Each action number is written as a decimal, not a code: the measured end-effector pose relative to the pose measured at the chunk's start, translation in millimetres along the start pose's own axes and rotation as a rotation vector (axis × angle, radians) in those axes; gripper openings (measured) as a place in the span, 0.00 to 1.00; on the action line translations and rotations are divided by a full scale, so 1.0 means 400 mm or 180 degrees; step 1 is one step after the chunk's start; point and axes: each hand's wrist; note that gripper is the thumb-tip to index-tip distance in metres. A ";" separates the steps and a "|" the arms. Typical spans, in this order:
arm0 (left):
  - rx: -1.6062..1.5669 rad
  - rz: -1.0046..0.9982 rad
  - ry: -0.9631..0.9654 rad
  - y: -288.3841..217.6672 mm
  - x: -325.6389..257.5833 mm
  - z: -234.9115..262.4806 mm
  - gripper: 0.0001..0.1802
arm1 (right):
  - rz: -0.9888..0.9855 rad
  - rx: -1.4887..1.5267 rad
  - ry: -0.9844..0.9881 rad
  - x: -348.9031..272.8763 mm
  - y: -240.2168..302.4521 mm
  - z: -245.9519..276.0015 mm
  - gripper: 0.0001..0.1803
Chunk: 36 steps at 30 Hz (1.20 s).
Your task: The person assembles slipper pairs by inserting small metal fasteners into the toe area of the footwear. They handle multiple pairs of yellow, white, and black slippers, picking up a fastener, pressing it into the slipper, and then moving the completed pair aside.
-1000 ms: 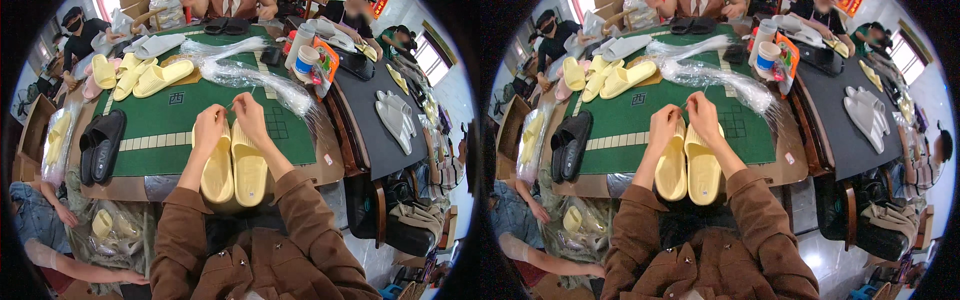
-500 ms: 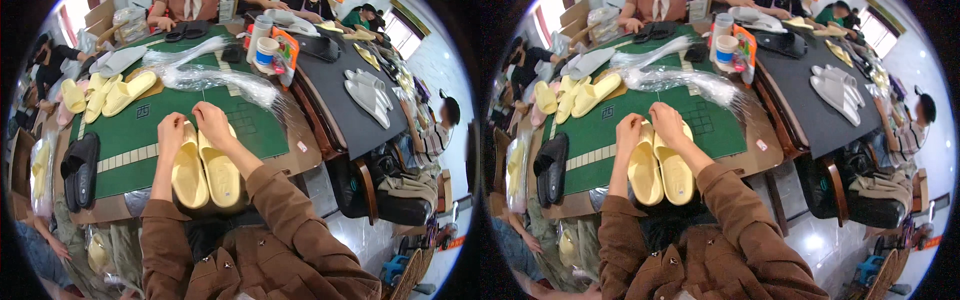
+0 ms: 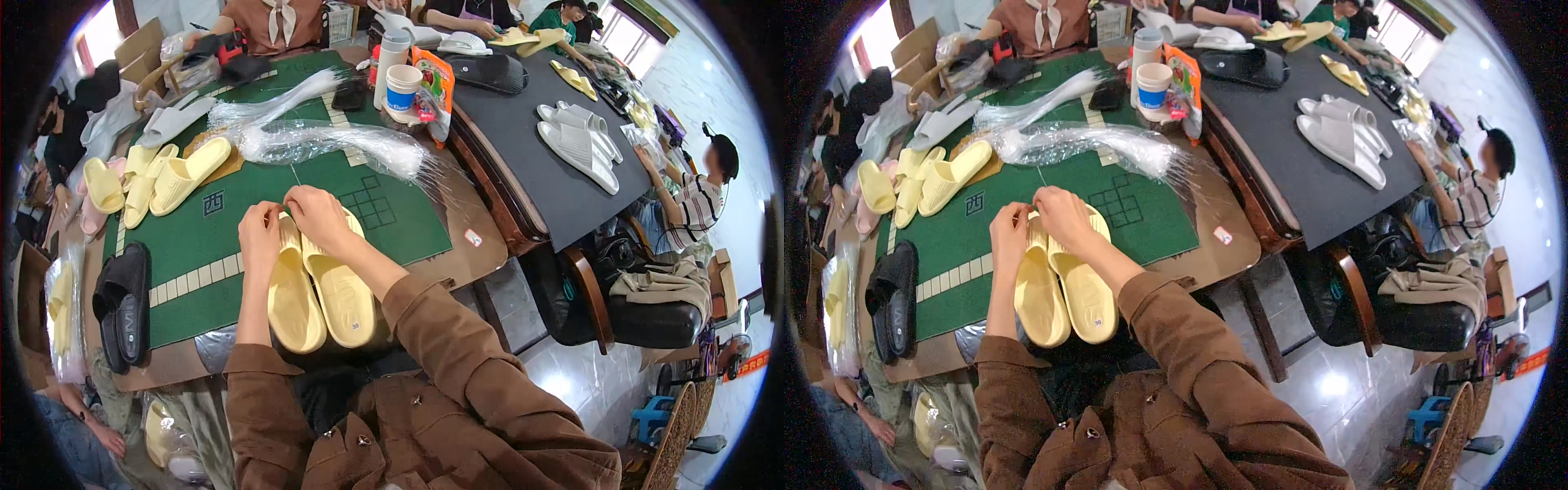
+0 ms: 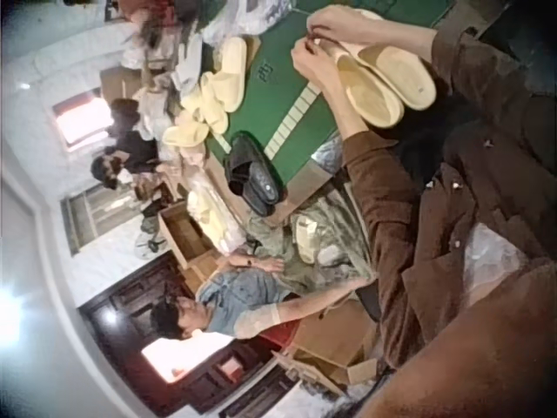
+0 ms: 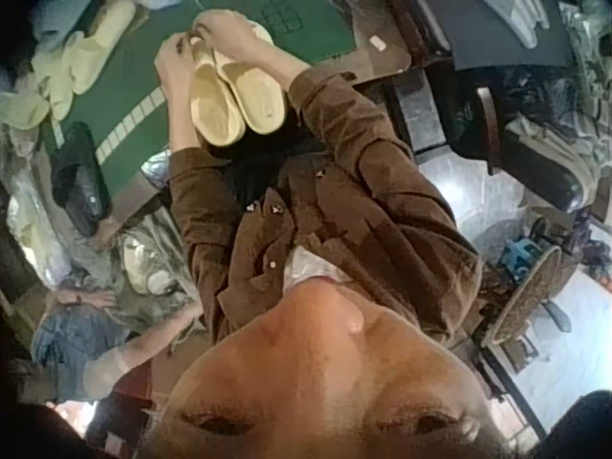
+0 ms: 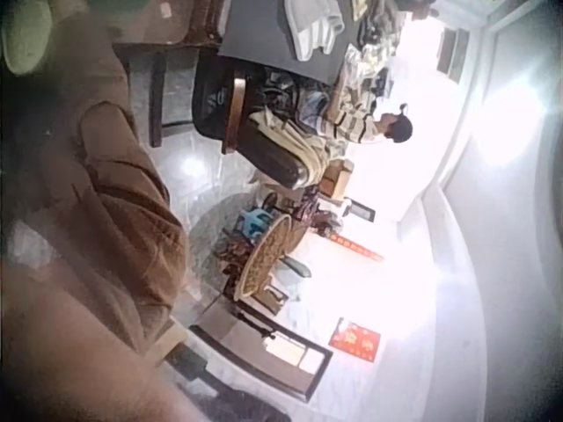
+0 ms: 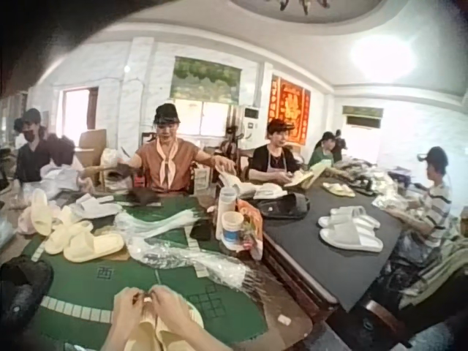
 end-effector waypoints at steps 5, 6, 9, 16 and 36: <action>-0.0055 0.0010 -0.0039 -0.001 -0.003 0.003 0.07 | -0.0512 0.0652 -0.0210 0.017 -0.010 0.010 0.05; -0.0046 0.0055 -0.0020 -0.003 -0.005 0.006 0.06 | -0.0706 0.0818 -0.0270 0.020 -0.010 0.014 0.05; -0.0097 0.0005 -0.0078 -0.017 -0.005 0.006 0.06 | -0.0316 0.0589 -0.0503 0.016 -0.004 0.027 0.07; 0.0148 -0.0073 -0.0032 -0.017 0.002 0.008 0.07 | -0.0104 0.0172 0.0164 0.003 0.000 0.011 0.07; 0.0162 -0.0026 -0.0144 -0.022 -0.013 0.009 0.06 | -0.0958 0.1372 -0.0113 0.026 -0.022 0.041 0.07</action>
Point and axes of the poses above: each hand's wrist, its own x-axis towards the middle knuckle, its own z-axis out of the back of the hand, y = z × x, and after that the axes turned 10 degrees about -z, right-handed
